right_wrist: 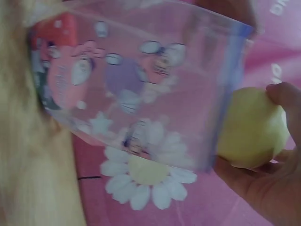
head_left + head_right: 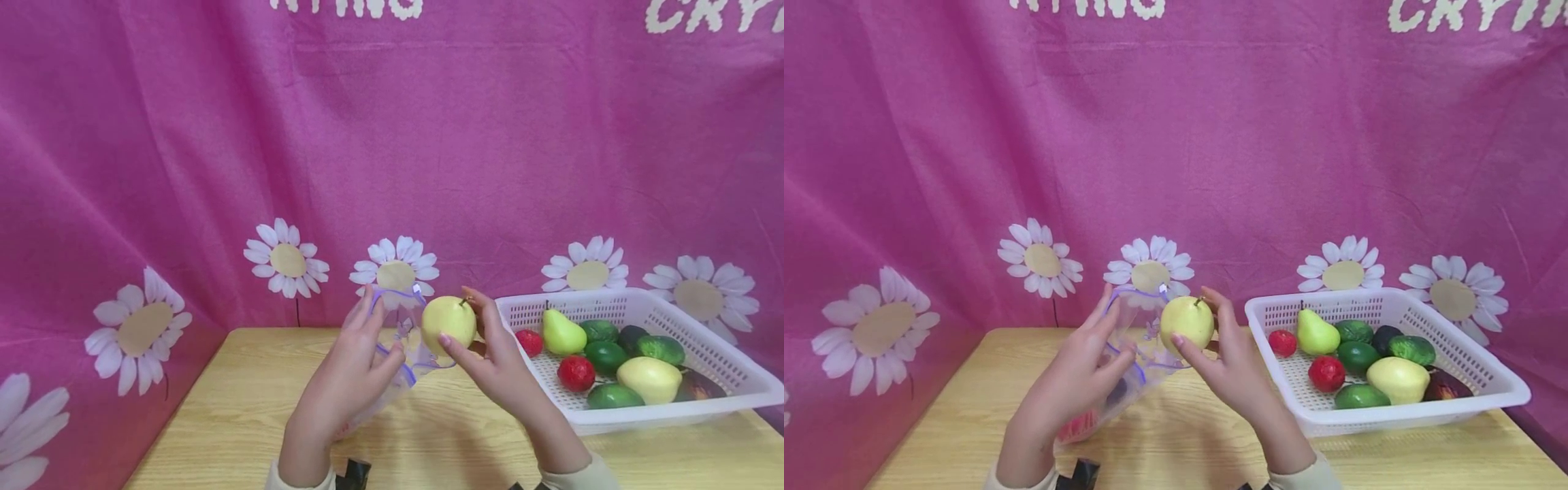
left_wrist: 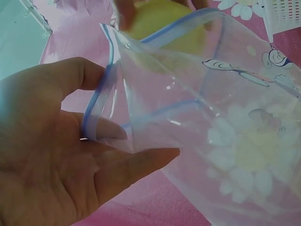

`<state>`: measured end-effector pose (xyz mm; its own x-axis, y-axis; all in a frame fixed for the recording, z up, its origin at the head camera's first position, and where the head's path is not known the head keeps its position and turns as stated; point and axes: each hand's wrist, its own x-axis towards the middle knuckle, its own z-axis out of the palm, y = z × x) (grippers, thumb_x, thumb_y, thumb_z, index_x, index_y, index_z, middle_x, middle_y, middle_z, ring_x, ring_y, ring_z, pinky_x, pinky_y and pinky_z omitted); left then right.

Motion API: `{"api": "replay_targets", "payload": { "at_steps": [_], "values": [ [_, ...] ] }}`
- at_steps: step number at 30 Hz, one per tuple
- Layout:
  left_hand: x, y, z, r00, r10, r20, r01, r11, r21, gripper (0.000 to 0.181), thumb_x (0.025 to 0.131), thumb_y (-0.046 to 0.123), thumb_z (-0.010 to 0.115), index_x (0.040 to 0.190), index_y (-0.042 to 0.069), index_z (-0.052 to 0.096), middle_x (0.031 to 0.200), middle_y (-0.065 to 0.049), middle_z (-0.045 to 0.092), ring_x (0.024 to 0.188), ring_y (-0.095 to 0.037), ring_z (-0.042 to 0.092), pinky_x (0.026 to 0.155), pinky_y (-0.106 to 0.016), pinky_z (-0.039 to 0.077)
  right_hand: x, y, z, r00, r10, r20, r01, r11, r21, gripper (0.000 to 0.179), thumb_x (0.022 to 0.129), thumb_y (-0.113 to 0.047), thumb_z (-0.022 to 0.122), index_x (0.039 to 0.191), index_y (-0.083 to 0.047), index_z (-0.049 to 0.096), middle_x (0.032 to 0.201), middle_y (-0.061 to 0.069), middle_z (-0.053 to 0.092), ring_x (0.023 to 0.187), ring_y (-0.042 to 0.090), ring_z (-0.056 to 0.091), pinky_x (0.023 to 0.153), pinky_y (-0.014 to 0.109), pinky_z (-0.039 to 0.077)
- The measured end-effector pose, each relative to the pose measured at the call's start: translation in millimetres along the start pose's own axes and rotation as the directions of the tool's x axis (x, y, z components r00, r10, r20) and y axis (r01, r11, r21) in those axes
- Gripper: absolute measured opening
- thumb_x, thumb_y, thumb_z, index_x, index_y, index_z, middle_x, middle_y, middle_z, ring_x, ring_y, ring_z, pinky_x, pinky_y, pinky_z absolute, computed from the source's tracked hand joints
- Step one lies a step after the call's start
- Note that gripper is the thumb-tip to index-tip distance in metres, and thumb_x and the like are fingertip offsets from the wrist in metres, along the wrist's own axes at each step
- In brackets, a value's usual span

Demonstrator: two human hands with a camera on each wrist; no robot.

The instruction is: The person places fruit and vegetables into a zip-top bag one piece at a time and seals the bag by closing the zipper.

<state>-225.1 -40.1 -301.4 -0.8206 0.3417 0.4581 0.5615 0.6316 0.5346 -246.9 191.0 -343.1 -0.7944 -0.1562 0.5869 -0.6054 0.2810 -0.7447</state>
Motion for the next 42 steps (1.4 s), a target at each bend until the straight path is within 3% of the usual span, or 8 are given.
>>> {"api": "replay_targets", "payload": {
  "at_steps": [5,17,27,35,37,39,41,42],
  "values": [
    [-0.9,1.1,2.9,1.000,0.020,0.001,-0.020,1.000,-0.015,0.067,0.098,0.025,0.062,0.151,-0.007,0.039,0.168,-0.015,0.009,0.154,-0.033,0.014,0.110,-0.052,0.037,-3.1,6,13,0.998,0.005,0.061,-0.001,0.998,-0.064,0.069,0.092,-0.010,0.075,0.149,-0.004,0.036,0.132,0.021,0.058,0.109,0.027,0.062,0.081,0.030,0.060],
    [3.0,0.6,1.3,0.999,0.010,-0.051,-0.010,1.000,0.013,0.067,0.097,0.021,0.062,0.151,-0.009,0.037,0.168,-0.015,0.007,0.153,-0.034,0.017,0.113,-0.049,0.035,-3.6,2,5,0.970,-0.035,0.240,0.075,0.984,-0.159,0.063,0.096,-0.022,0.072,0.149,-0.014,0.039,0.125,0.009,0.062,0.085,0.010,0.064,0.064,0.028,0.056],
    [3.2,-1.9,1.2,0.997,0.028,-0.076,-0.029,1.000,-0.008,0.067,0.097,0.021,0.060,0.151,-0.011,0.036,0.167,-0.018,0.007,0.152,-0.033,0.020,0.113,-0.046,0.036,-5.4,-3,5,0.968,-0.001,0.251,0.040,0.988,-0.148,0.060,0.095,-0.022,0.073,0.141,-0.012,0.037,0.119,0.009,0.061,0.080,0.012,0.063,0.064,0.028,0.055],
    [3.8,-1.1,-0.7,0.998,-0.002,-0.059,0.000,0.999,-0.039,0.066,0.099,0.021,0.058,0.153,-0.009,0.033,0.168,-0.015,0.006,0.152,-0.028,0.020,0.113,-0.045,0.039,-6.6,-2,6,0.968,-0.020,0.250,0.074,0.975,-0.209,0.063,0.097,-0.023,0.070,0.148,-0.013,0.036,0.137,0.012,0.055,0.090,0.013,0.065,0.069,0.027,0.055],
    [4.1,-1.1,-1.3,0.998,-0.012,-0.057,0.010,0.999,-0.037,0.067,0.100,0.022,0.058,0.154,-0.008,0.032,0.169,-0.014,0.004,0.134,-0.027,0.054,0.103,-0.040,0.050,-6.2,-1,6,0.968,-0.026,0.251,0.082,0.973,-0.216,0.061,0.098,-0.021,0.068,0.149,-0.013,0.035,0.138,0.014,0.055,0.093,0.014,0.067,0.071,0.027,0.056],
    [4.4,-1.3,-2.3,0.998,-0.027,-0.049,0.025,0.999,-0.038,0.067,0.100,0.023,0.057,0.155,-0.006,0.031,0.169,-0.011,0.003,0.091,-0.016,0.069,0.088,-0.033,0.058,-5.9,-1,6,0.966,-0.033,0.255,0.091,0.971,-0.220,0.061,0.099,-0.019,0.067,0.150,-0.013,0.035,0.139,0.015,0.055,0.096,0.014,0.068,0.073,0.028,0.057],
    [4.8,-2.4,-3.3,0.998,-0.037,-0.048,0.035,0.998,-0.044,0.068,0.100,0.023,0.057,0.156,-0.005,0.030,0.170,-0.010,0.001,0.054,-0.005,0.050,0.066,-0.026,0.056,-5.6,-1,6,0.964,-0.040,0.261,0.100,0.971,-0.218,0.061,0.098,-0.016,0.067,0.150,-0.014,0.035,0.139,0.015,0.055,0.096,0.014,0.068,0.073,0.028,0.057],
    [4.9,-3.1,-4.0,0.998,-0.042,-0.050,0.040,0.998,-0.046,0.068,0.100,0.022,0.057,0.156,-0.005,0.030,0.170,-0.009,0.001,0.045,-0.003,0.037,0.058,-0.025,0.052,-5.4,-1,7,0.963,-0.047,0.266,0.107,0.970,-0.216,0.061,0.098,-0.015,0.067,0.150,-0.014,0.036,0.138,0.015,0.055,0.095,0.014,0.069,0.074,0.029,0.057]
  ]
}}
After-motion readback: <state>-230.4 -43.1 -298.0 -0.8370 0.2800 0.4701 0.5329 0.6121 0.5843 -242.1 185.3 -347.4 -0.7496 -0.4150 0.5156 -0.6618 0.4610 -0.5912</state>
